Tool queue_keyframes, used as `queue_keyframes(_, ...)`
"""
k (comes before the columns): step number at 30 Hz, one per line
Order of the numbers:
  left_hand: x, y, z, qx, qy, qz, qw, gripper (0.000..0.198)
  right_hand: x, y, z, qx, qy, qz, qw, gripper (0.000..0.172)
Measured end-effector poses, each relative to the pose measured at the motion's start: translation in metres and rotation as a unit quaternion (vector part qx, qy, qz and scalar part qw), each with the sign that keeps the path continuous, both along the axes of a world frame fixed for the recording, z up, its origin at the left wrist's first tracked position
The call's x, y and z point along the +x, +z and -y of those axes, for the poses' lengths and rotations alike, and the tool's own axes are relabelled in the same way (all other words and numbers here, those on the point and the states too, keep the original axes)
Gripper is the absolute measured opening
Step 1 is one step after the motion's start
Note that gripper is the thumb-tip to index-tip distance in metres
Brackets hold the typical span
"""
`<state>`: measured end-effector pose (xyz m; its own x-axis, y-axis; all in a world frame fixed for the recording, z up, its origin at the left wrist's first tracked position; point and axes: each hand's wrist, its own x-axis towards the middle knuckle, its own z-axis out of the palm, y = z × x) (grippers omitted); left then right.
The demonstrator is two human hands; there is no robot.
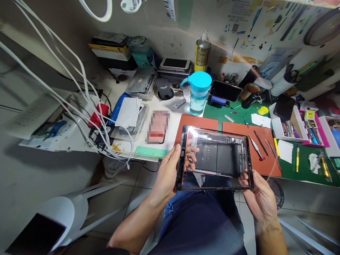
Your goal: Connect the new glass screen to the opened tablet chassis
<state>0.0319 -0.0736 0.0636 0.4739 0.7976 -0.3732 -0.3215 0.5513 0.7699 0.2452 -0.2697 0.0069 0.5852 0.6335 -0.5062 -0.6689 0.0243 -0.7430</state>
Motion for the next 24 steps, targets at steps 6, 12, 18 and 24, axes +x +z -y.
queue_keyframes(6,-0.001,0.001,-0.001,0.014,0.001,-0.002,1.000,0.046,0.003,-0.001,0.001,-0.002,0.013,0.022,1.000,0.027)
queue_keyframes(12,-0.002,0.000,-0.001,0.015,0.003,0.002,1.000,0.044,0.007,0.000,0.003,-0.010,0.020,0.064,0.998,0.026)
queue_keyframes(18,-0.003,0.000,-0.003,0.031,0.008,-0.012,0.999,0.039,0.012,-0.003,0.004,-0.023,0.018,0.098,0.995,0.028)
queue_keyframes(24,-0.002,-0.005,-0.011,0.060,0.014,-0.046,0.997,0.041,0.017,0.002,-0.005,-0.025,0.005,0.150,0.988,0.028)
